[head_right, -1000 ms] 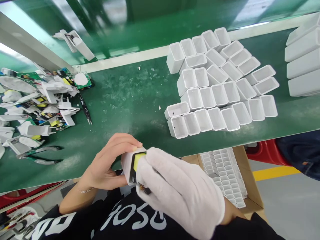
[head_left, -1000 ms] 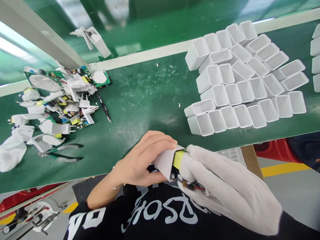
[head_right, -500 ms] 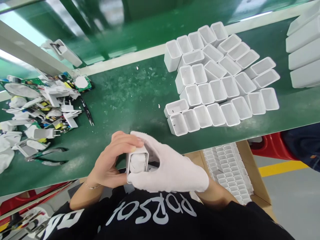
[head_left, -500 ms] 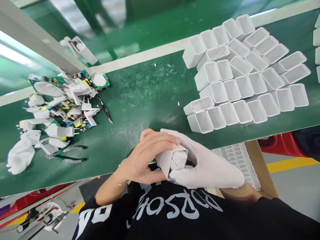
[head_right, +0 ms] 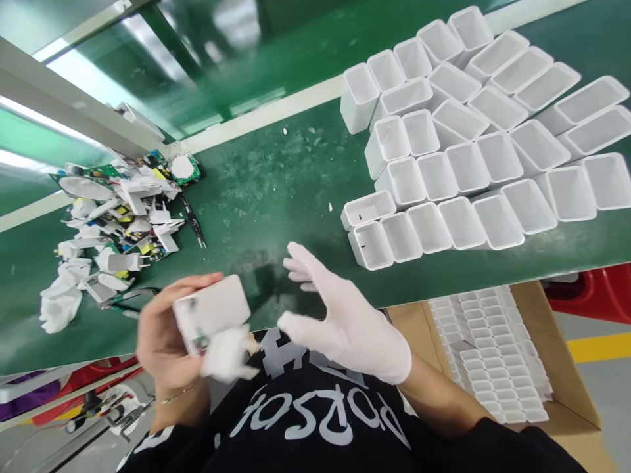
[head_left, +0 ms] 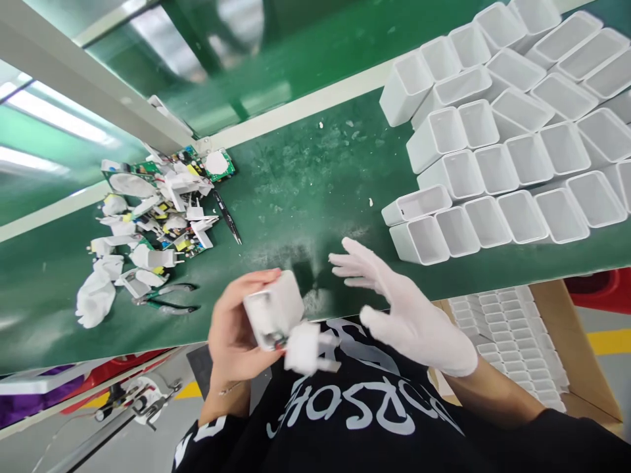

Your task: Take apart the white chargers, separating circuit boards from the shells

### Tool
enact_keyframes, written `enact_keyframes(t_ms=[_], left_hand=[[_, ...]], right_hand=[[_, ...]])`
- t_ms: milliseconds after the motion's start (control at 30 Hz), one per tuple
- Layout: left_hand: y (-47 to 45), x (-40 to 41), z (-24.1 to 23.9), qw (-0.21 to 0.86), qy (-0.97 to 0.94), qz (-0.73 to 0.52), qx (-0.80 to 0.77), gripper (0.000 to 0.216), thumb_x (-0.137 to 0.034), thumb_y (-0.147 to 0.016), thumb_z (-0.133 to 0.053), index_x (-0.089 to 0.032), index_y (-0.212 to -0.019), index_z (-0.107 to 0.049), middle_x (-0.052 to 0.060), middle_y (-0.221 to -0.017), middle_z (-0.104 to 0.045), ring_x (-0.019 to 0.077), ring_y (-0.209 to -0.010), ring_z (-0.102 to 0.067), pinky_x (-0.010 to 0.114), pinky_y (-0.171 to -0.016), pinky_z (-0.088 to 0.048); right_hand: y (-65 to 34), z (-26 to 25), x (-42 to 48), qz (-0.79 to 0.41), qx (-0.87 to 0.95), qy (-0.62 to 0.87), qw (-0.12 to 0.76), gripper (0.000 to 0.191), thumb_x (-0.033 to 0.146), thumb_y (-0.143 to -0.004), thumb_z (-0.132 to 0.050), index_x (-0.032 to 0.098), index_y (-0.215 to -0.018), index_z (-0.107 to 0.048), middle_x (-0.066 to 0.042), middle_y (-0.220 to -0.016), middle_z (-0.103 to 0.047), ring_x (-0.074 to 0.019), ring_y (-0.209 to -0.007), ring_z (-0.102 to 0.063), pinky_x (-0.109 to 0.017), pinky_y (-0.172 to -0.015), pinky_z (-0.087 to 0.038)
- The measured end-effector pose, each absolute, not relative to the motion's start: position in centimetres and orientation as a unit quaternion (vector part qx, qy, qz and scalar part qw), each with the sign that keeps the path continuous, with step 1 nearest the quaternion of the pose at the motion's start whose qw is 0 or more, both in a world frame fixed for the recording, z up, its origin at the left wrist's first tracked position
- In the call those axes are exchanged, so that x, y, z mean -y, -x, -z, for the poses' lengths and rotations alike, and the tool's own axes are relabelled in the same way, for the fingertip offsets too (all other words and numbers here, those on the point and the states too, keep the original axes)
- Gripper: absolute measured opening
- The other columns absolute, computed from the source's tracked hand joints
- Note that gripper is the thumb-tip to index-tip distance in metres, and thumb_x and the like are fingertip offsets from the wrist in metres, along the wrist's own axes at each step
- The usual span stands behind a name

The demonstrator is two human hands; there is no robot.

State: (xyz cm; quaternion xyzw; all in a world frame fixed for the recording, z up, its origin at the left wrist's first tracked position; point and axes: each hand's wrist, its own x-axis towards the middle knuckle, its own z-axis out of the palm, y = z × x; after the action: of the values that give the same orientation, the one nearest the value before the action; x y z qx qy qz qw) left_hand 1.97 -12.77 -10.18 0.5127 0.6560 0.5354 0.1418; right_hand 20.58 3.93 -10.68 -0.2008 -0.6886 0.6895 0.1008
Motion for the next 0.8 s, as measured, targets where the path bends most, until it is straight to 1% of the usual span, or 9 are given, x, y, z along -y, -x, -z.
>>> enact_keyframes(t_ms=[33,100,167,233,367,500,600,700,800], left_hand=[[-1.7,13.4,10.5,0.137,-0.496,-0.536,-0.669,0.067,-0.050,-0.085,-0.079,-0.026,-0.141,-0.050,0.013,-0.129,-0.066,0.0289,-0.117,-0.069,0.047,-0.094,-0.059],[-1.2,14.5,10.9,0.162,-0.508,-0.465,-0.707,0.062,-0.046,-0.084,-0.081,-0.026,-0.137,-0.054,0.013,-0.126,-0.069,0.0296,-0.114,-0.070,0.046,-0.092,-0.061],[-0.7,15.2,10.7,0.196,-0.526,-0.396,-0.727,0.055,-0.040,-0.085,-0.081,-0.025,-0.133,-0.057,0.013,-0.124,-0.071,0.0302,-0.116,-0.071,0.046,-0.093,-0.061],[-0.4,15.4,10.3,0.196,-0.517,-0.417,-0.721,0.061,-0.043,-0.083,-0.084,-0.026,-0.134,-0.055,0.012,-0.123,-0.072,0.0310,-0.116,-0.072,0.047,-0.095,-0.060],[-0.4,15.3,10.1,0.186,-0.527,-0.423,-0.713,0.056,-0.040,-0.083,-0.083,-0.027,-0.132,-0.059,0.011,-0.120,-0.074,0.0289,-0.110,-0.074,0.042,-0.089,-0.061],[-0.6,15.5,10.8,0.190,-0.506,-0.443,-0.715,0.062,-0.043,-0.079,-0.086,-0.026,-0.132,-0.059,0.011,-0.122,-0.073,0.0298,-0.111,-0.074,0.043,-0.091,-0.060],[-0.9,15.9,11.2,0.189,-0.493,-0.424,-0.735,0.051,-0.040,-0.085,-0.079,-0.026,-0.130,-0.061,0.012,-0.123,-0.073,0.0291,-0.111,-0.073,0.042,-0.089,-0.060],[-1.2,16.2,11.2,0.181,-0.475,-0.461,-0.727,0.059,-0.048,-0.081,-0.083,-0.026,-0.131,-0.060,0.012,-0.120,-0.074,0.0310,-0.109,-0.074,0.044,-0.087,-0.061],[-1.3,16.6,11.0,0.186,-0.472,-0.444,-0.739,0.059,-0.039,-0.076,-0.089,-0.026,-0.127,-0.063,0.011,-0.120,-0.075,0.0300,-0.109,-0.074,0.043,-0.089,-0.060]], right_hand=[[-20.6,11.2,-3.9,-0.664,0.706,0.206,0.132,0.074,0.045,-0.099,-0.064,0.024,-0.162,-0.032,-0.018,-0.148,-0.060,-0.0298,-0.133,-0.063,-0.052,-0.106,-0.058],[-20.4,12.1,-3.6,-0.625,0.727,0.224,0.174,0.055,0.039,-0.106,-0.052,0.023,-0.157,-0.041,-0.017,-0.142,-0.065,-0.0263,-0.126,-0.068,-0.048,-0.105,-0.059],[-20.1,12.9,-3.3,-0.611,0.731,0.232,0.195,0.045,0.036,-0.108,-0.049,0.022,-0.151,-0.050,-0.015,-0.136,-0.069,-0.0238,-0.119,-0.072,-0.043,-0.101,-0.061],[-19.7,13.5,-3.0,-0.617,0.723,0.231,0.206,0.039,0.034,-0.108,-0.048,0.021,-0.145,-0.056,-0.013,-0.135,-0.070,-0.0222,-0.118,-0.072,-0.038,-0.100,-0.061],[-19.3,13.8,-2.8,-0.631,0.703,0.246,0.218,0.033,0.032,-0.110,-0.045,0.021,-0.136,-0.061,-0.010,-0.131,-0.072,-0.0185,-0.115,-0.071,-0.033,-0.101,-0.059],[-19.4,13.8,-2.9,-0.633,0.706,0.235,0.215,0.032,0.031,-0.110,-0.044,0.020,-0.133,-0.063,-0.009,-0.129,-0.072,-0.0164,-0.115,-0.071,-0.030,-0.103,-0.057],[-19.6,13.8,-2.8,-0.630,0.709,0.232,0.217,0.031,0.029,-0.110,-0.045,0.020,-0.132,-0.064,-0.008,-0.128,-0.073,-0.0148,-0.115,-0.070,-0.028,-0.104,-0.056],[-19.6,13.9,-2.8,-0.631,0.710,0.225,0.218,0.031,0.028,-0.110,-0.044,0.019,-0.132,-0.064,-0.007,-0.126,-0.073,-0.0144,-0.114,-0.070,-0.028,-0.104,-0.055],[-19.5,13.9,-2.9,-0.627,0.711,0.224,0.223,0.031,0.028,-0.110,-0.044,0.019,-0.131,-0.065,-0.008,-0.125,-0.073,-0.0151,-0.114,-0.070,-0.029,-0.103,-0.056]])
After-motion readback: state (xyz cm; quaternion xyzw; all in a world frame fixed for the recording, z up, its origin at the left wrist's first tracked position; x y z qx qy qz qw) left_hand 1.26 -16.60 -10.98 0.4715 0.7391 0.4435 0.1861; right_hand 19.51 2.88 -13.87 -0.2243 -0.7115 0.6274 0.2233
